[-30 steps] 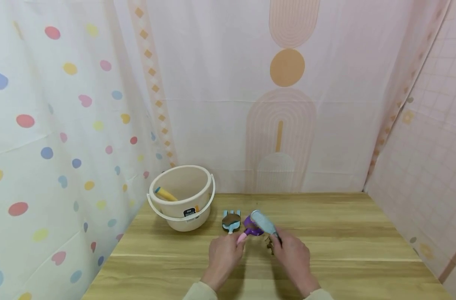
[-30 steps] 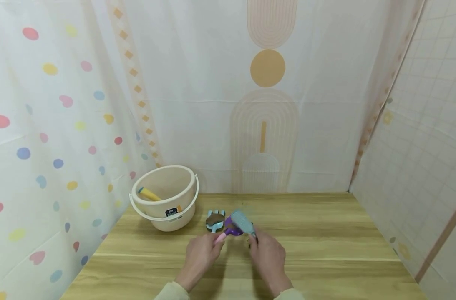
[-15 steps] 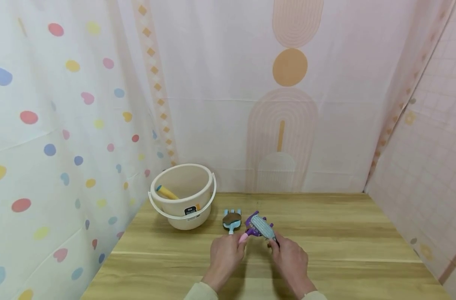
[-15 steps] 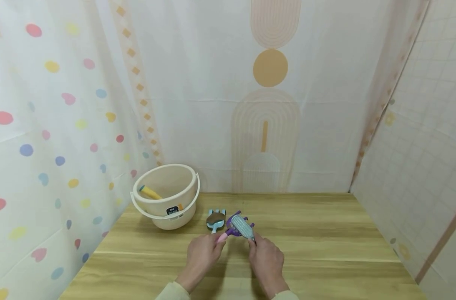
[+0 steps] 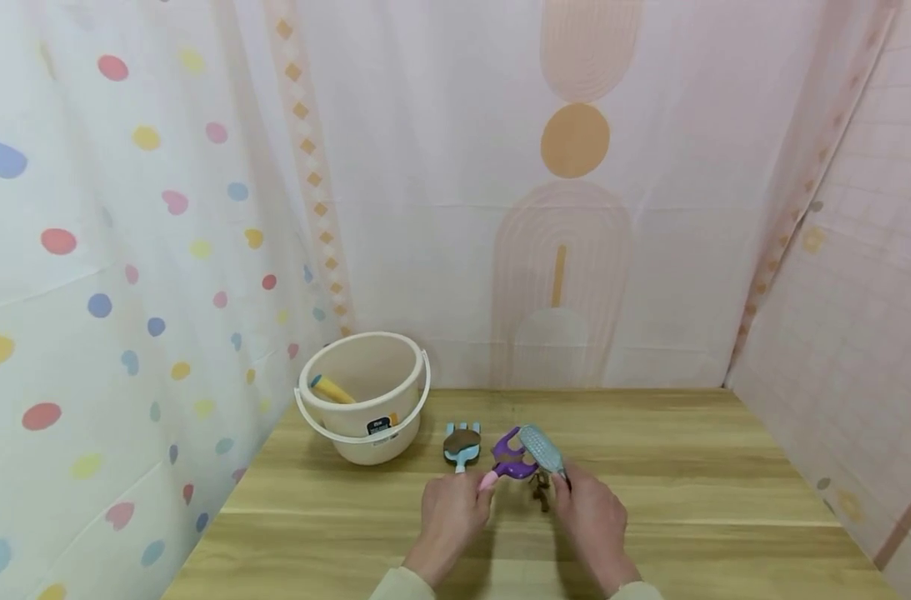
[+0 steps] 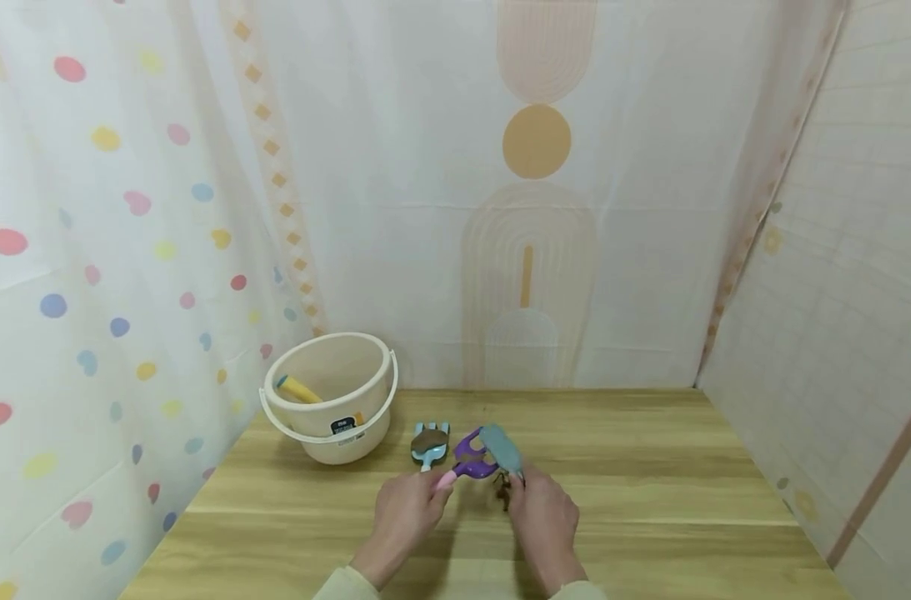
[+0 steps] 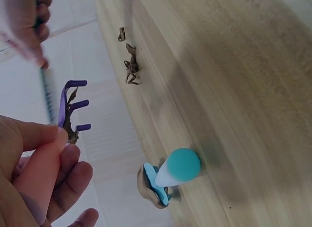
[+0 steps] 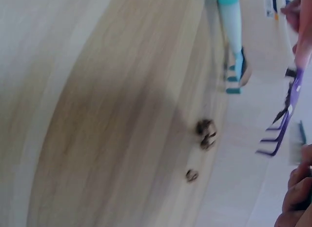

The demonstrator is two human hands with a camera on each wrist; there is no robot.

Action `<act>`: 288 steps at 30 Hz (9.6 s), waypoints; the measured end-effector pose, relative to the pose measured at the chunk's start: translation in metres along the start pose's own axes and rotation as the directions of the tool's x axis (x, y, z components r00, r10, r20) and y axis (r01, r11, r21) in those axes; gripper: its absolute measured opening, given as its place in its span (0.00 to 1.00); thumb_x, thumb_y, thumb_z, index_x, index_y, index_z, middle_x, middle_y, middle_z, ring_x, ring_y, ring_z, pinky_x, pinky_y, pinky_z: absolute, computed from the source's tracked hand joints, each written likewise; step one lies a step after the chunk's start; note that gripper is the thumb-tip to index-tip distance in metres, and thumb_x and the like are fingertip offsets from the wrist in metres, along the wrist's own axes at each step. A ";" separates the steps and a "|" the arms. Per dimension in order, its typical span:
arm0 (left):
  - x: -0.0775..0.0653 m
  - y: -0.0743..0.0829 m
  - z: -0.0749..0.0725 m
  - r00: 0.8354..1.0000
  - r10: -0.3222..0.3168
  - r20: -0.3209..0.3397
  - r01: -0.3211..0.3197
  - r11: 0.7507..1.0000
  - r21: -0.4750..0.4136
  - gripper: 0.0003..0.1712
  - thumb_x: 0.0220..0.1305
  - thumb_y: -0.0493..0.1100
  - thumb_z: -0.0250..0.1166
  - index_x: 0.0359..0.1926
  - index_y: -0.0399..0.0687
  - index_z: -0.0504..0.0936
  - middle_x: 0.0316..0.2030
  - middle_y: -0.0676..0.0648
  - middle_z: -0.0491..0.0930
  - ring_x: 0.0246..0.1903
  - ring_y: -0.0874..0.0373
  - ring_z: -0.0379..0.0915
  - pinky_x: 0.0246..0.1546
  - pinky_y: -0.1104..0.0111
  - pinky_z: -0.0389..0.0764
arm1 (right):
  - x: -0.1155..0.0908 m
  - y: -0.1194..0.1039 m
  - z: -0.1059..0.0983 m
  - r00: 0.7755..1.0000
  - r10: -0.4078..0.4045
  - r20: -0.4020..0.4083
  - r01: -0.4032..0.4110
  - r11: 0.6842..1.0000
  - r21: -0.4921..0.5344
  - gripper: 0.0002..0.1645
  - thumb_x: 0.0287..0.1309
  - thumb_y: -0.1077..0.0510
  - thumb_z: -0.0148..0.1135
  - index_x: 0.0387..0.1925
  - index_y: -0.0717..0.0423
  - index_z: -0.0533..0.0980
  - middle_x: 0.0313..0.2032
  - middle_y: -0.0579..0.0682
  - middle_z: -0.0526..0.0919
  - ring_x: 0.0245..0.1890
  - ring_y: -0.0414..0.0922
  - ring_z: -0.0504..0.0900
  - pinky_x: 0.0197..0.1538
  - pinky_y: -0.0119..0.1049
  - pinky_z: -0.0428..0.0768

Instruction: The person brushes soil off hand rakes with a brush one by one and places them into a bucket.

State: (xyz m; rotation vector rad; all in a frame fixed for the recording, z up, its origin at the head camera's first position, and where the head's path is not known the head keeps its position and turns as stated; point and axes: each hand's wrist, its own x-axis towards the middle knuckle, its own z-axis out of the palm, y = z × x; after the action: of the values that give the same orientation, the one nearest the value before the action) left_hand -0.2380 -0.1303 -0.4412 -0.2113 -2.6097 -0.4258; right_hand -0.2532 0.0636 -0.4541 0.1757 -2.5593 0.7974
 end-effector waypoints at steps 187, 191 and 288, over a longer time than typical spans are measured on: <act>-0.005 0.004 0.003 0.996 0.063 -0.057 -0.059 0.996 0.068 0.17 0.58 0.48 0.72 0.17 0.52 0.78 0.12 0.56 0.72 0.15 0.58 0.70 0.30 0.60 0.74 | -0.006 -0.001 0.008 0.999 -0.011 -0.048 0.009 0.999 -0.042 0.12 0.62 0.52 0.67 0.46 0.50 0.83 0.25 0.49 0.83 0.19 0.49 0.80 0.17 0.41 0.68; -0.003 0.004 0.002 0.997 0.048 -0.054 -0.043 0.994 0.099 0.16 0.57 0.48 0.72 0.17 0.52 0.78 0.12 0.55 0.72 0.16 0.57 0.71 0.29 0.61 0.73 | -0.011 -0.009 0.009 0.993 -0.082 -0.082 0.081 0.997 -0.014 0.12 0.60 0.53 0.68 0.45 0.50 0.83 0.24 0.49 0.83 0.18 0.48 0.79 0.17 0.41 0.68; -0.007 0.002 0.004 0.977 0.215 0.016 -0.214 0.960 0.179 0.12 0.56 0.49 0.73 0.23 0.50 0.82 0.16 0.54 0.78 0.20 0.57 0.76 0.38 0.55 0.79 | -0.009 0.008 0.010 0.999 -0.032 0.010 0.032 0.999 -0.018 0.19 0.62 0.51 0.66 0.52 0.54 0.82 0.31 0.55 0.86 0.22 0.50 0.81 0.21 0.42 0.72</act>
State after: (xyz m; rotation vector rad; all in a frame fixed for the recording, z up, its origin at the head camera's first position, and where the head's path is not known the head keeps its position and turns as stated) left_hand -0.2335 -0.1278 -0.4471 -0.4262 -2.5675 -0.1135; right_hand -0.2510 0.0641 -0.4698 0.2146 -2.5652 0.7630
